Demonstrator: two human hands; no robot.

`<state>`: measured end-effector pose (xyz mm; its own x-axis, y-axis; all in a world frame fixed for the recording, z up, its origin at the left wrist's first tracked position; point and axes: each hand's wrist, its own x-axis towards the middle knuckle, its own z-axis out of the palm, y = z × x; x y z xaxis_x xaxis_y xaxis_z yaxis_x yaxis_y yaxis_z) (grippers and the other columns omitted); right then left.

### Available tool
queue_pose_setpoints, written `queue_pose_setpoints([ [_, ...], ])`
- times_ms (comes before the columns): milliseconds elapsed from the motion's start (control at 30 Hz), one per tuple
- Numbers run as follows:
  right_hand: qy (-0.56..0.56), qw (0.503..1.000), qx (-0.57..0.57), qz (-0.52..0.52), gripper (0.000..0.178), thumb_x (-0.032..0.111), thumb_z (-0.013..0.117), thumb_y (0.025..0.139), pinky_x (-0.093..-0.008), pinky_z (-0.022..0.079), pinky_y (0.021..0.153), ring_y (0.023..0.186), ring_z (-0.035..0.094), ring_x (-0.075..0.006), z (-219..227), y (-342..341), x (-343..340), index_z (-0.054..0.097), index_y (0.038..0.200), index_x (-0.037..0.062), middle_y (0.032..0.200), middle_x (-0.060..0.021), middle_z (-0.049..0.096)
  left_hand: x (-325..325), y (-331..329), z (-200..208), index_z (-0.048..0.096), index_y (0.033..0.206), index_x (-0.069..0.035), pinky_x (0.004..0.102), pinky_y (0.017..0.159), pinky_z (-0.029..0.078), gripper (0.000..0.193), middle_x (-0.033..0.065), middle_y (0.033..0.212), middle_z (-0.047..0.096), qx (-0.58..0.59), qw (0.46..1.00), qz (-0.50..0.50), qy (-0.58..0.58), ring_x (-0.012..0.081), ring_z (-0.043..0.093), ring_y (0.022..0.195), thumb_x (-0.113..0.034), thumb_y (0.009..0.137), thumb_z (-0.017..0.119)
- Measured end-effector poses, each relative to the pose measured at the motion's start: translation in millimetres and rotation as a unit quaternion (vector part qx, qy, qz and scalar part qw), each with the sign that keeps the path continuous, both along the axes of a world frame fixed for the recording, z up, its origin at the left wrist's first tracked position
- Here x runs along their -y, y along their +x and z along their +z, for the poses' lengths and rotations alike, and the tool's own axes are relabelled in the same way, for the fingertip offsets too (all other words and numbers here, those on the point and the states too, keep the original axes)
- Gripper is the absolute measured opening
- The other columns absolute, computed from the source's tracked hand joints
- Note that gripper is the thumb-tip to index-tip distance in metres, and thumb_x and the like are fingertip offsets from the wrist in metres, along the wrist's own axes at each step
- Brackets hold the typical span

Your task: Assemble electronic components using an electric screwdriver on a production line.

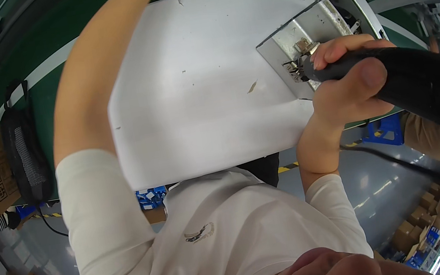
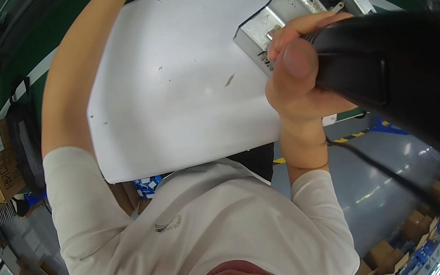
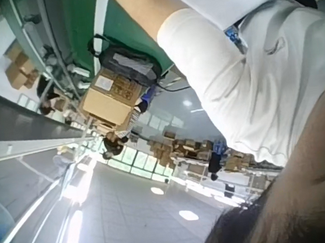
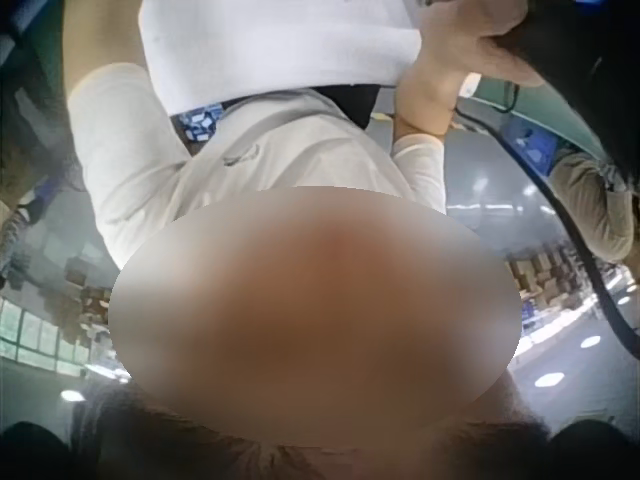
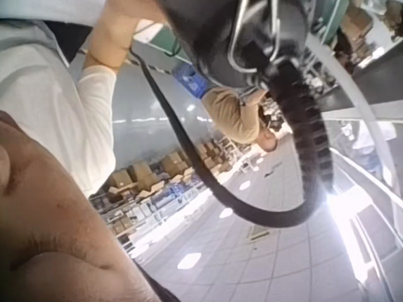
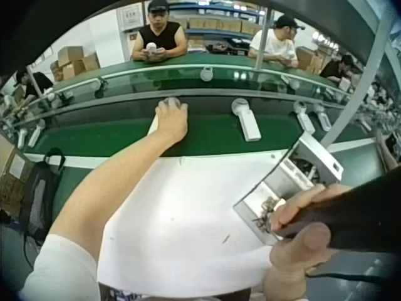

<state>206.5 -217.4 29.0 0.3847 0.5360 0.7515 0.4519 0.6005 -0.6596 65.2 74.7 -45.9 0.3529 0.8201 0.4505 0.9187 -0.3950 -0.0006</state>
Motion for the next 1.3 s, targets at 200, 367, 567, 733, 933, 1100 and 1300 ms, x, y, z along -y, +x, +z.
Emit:
queue_pose_setpoints([
  [200, 0.046, 0.958, -0.092, 0.268, 0.064, 0.066, 0.038, 0.090, -0.0315, 0.043, 0.040, 0.044, 0.047, -0.0194, 0, 7, -1, 0.046, 0.110, 0.0062, 0.064, -0.0095, 0.049, -6, 179, -32, 0.054, 0.126, -0.009, 0.0576, 0.088, 0.043, 0.043, 0.0238, 0.142, 0.032, 0.129, 0.928, -0.287, -0.201, 0.0444, 0.049, 0.110, -0.034, 0.092, 0.051],
  [367, 0.063, 0.946, -0.115, 0.297, 0.067, 0.068, 0.041, 0.088, -0.0318, 0.043, 0.040, 0.047, 0.049, -0.0190, -2, 6, 1, 0.046, 0.112, 0.0061, 0.066, -0.0101, 0.050, -33, 187, -36, 0.058, 0.111, 0.000, 0.0470, 0.070, 0.052, 0.028, 0.0206, 0.123, 0.045, 0.129, 0.977, -0.036, -0.166, 0.0388, 0.059, 0.087, -0.011, 0.086, 0.049],
  [567, 0.118, 0.940, -0.145, 0.285, 0.069, 0.069, 0.045, 0.085, -0.0319, 0.044, 0.040, 0.050, 0.050, -0.0178, 3, -11, 11, 0.046, 0.116, 0.0074, 0.072, -0.0095, 0.051, 82, 29, 19, 0.040, 0.123, 0.002, 0.0404, 0.077, 0.052, 0.049, 0.0210, 0.107, 0.054, 0.522, 0.749, -0.115, -0.391, 0.0327, 0.060, 0.088, -0.011, 0.082, 0.062],
  [733, 0.110, 0.914, -0.178, 0.349, 0.071, 0.071, 0.045, 0.084, -0.0313, 0.044, 0.041, 0.050, 0.049, -0.0170, 5, -3, 17, 0.047, 0.118, 0.0091, 0.074, -0.0077, 0.051, 224, -25, 10, 0.039, 0.127, -0.007, 0.0277, 0.066, 0.054, 0.043, 0.0090, 0.102, 0.062, 0.671, 0.421, -0.110, -0.601, 0.0135, 0.061, 0.077, -0.032, 0.096, 0.054],
  [933, 0.051, 0.913, -0.160, 0.373, 0.071, 0.073, 0.045, 0.083, -0.0300, 0.042, 0.040, 0.049, 0.047, -0.0156, -18, -17, -2, 0.047, 0.119, 0.0119, 0.072, -0.0053, 0.049, 243, -33, -13, 0.038, 0.127, -0.009, 0.0279, 0.070, 0.053, 0.043, 0.0074, 0.102, 0.059, 0.666, 0.357, -0.183, -0.629, 0.0130, 0.059, 0.082, -0.042, 0.100, 0.042],
  [1100, 0.036, 0.919, -0.173, 0.353, 0.069, 0.074, 0.042, 0.083, -0.0291, 0.041, 0.040, 0.048, 0.045, -0.0141, -36, -24, -17, 0.048, 0.116, 0.0133, 0.069, -0.0046, 0.048, 242, -36, -13, 0.038, 0.127, -0.008, 0.0277, 0.073, 0.052, 0.043, 0.0071, 0.103, 0.057, 0.657, 0.345, -0.182, -0.645, 0.0131, 0.057, 0.084, -0.042, 0.100, 0.042],
  [1300, 0.022, 0.912, -0.185, 0.365, 0.067, 0.074, 0.040, 0.085, -0.0286, 0.040, 0.040, 0.047, 0.044, -0.0134, -51, -31, -28, 0.048, 0.113, 0.0143, 0.066, -0.0039, 0.047, 242, -39, -17, 0.038, 0.126, -0.008, 0.0268, 0.073, 0.051, 0.042, 0.0070, 0.103, 0.056, 0.651, 0.360, -0.166, -0.647, 0.0131, 0.056, 0.084, -0.041, 0.101, 0.042],
])
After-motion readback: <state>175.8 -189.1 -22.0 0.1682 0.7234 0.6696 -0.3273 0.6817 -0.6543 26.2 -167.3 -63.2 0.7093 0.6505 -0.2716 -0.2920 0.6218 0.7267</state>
